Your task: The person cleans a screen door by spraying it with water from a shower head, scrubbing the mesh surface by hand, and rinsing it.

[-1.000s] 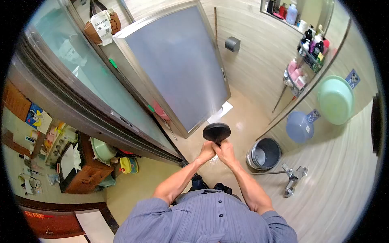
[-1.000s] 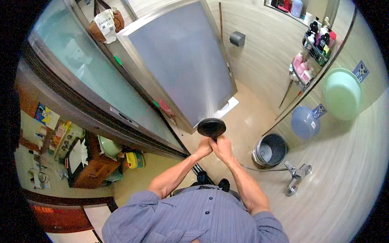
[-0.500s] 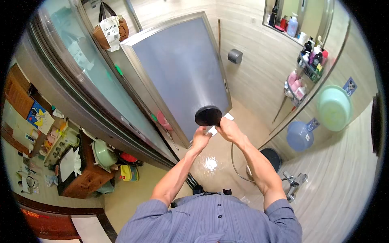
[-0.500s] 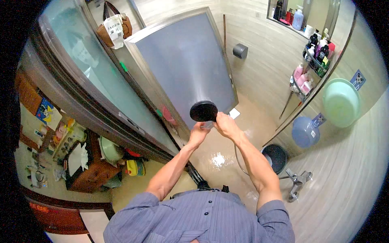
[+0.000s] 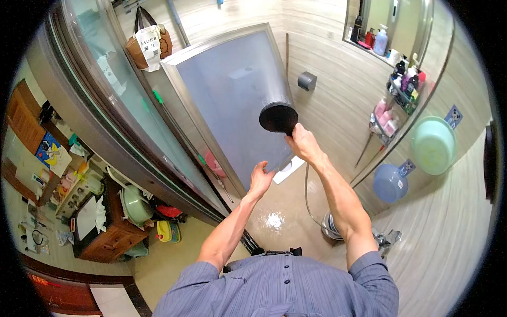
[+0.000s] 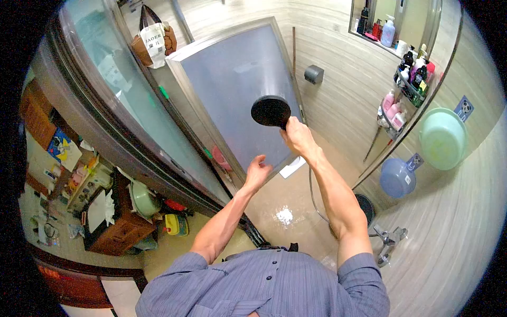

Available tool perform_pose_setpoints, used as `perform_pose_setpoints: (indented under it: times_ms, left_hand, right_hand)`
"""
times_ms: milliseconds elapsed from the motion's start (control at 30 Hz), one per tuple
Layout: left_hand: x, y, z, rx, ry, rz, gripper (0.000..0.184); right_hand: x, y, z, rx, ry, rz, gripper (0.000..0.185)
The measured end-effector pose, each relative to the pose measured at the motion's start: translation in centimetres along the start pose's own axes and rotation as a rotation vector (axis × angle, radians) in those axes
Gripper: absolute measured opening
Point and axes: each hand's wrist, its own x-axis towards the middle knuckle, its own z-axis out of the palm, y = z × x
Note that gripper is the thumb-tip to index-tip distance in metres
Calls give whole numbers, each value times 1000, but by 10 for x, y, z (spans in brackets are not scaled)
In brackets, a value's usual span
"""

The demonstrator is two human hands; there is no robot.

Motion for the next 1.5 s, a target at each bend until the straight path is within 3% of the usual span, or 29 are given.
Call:
perform_pose_setpoints:
  times_ms: [100,333,700,833,933,1000,1033,1100,1133,1233,1367,1500]
  left_hand:
    - [-2,5,-3,2,6,-2,61]
    - [0,2,-3,-13,6,-3,61]
    - [6,-16,6,-117,65,-26,62]
    - [1,-5,-2,-116,102,-57,63]
    - [2,1,-8,-132,94,-92,55]
    - [19,-10,-9,-938,28,-367,44]
    - [25,-14,-11,-940,34,-369,44]
    - [37,-17,-21,-1659,49,-519,44]
    - [31,3,-30,-1750,154,-535,47]
    - [36,4,-39,-1970,136,-406,47]
    - [41,7,-46,-1911,222,-448,46]
    - [37,11,-46,-1847,165,-309,42]
  right_hand:
    - [5,10,9,-3,29,-116,30]
    - [4,-7,6,6,-50,-35,27]
    - [2,-27,36,55,-217,-203,26]
    - [5,-37,40,50,-165,-204,25]
    - [9,-39,44,44,-162,-156,24]
    - [11,-38,49,83,-197,-218,38]
    - [11,-37,52,87,-201,-222,38]
    - [13,-35,57,128,-261,-266,41]
    - [14,-36,60,129,-263,-271,41]
    - [12,-39,64,168,-261,-261,41]
    - [10,-37,68,200,-246,-250,45]
    - [8,-43,61,257,-209,-288,49]
